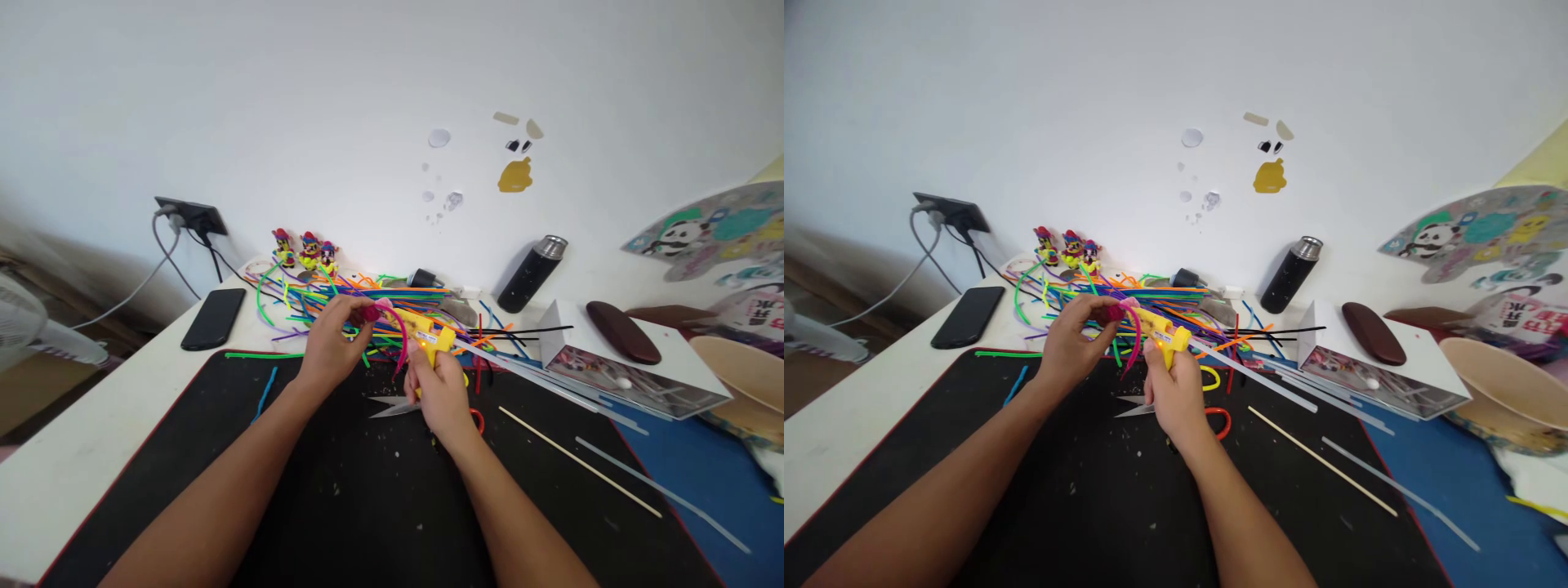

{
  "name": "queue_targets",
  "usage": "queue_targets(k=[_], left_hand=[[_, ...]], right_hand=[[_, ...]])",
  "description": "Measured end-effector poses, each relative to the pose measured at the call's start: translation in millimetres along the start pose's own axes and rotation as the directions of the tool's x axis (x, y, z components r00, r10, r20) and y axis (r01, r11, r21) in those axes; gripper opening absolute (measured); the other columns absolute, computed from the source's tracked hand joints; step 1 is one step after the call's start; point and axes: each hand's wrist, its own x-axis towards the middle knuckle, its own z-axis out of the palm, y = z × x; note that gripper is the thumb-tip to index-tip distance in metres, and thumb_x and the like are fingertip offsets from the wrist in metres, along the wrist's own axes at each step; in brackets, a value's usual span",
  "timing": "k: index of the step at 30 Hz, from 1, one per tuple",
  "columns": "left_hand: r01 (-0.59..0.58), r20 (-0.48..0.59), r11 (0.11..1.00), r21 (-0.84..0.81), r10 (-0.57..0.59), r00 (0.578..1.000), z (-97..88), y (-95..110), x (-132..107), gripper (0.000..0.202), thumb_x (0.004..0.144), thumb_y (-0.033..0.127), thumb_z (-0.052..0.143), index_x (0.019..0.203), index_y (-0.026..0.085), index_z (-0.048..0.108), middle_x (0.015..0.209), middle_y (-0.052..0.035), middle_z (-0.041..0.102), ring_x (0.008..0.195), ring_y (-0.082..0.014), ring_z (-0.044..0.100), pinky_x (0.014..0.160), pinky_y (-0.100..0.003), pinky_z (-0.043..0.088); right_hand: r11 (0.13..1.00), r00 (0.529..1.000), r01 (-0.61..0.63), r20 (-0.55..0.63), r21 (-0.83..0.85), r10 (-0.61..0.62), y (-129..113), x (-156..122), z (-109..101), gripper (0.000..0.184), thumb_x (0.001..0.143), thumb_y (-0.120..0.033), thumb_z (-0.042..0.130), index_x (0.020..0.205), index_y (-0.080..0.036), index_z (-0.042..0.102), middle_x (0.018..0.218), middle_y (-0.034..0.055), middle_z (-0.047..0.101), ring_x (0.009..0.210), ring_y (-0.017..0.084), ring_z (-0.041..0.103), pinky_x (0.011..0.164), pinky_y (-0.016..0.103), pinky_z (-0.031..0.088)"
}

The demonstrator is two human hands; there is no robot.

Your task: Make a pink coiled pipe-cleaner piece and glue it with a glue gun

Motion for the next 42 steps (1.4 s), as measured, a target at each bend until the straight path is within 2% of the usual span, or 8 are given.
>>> queue_targets(k=[17, 42], left_hand=[[-0.045, 0.009, 0.999, 0.026, 0.044, 0.999, -0.4, -0.8, 0.0, 0.020, 0.092, 0.015, 0.067, 0.110, 0.022, 0.070, 0.093, -0.0029, 0.068, 0.079, -0.0176, 0.065, 0.076, -0.030, 0.054], [-0.070, 0.000, 0.996, 0.055, 0.070, 0.998, 0.6, -2.0, -1.3, 0.019, 0.094, 0.013, 0.068, 0.111, 0.022, 0.070, 0.094, -0.0020, 0.068, 0.079, -0.0163, 0.065, 0.075, -0.030, 0.056]], right_hand=[[0.996, 0.999, 0.039, -0.011, -0.076, -0.040, -1.7, -1.0, -2.1, 0.070, 0.103, -0.072, 0.050, 0.051, -0.025, 0.046, 0.039, -0.0005, 0.049, 0.037, 0.013, 0.048, 0.047, 0.026, 0.038], [0.994, 0.999, 0.023, -0.033, -0.106, -0.026, -2.7, -0.4, -2.3, 0.069, 0.102, -0.072, 0.050, 0.051, -0.025, 0.045, 0.038, -0.0010, 0.048, 0.036, 0.013, 0.049, 0.044, 0.026, 0.037]])
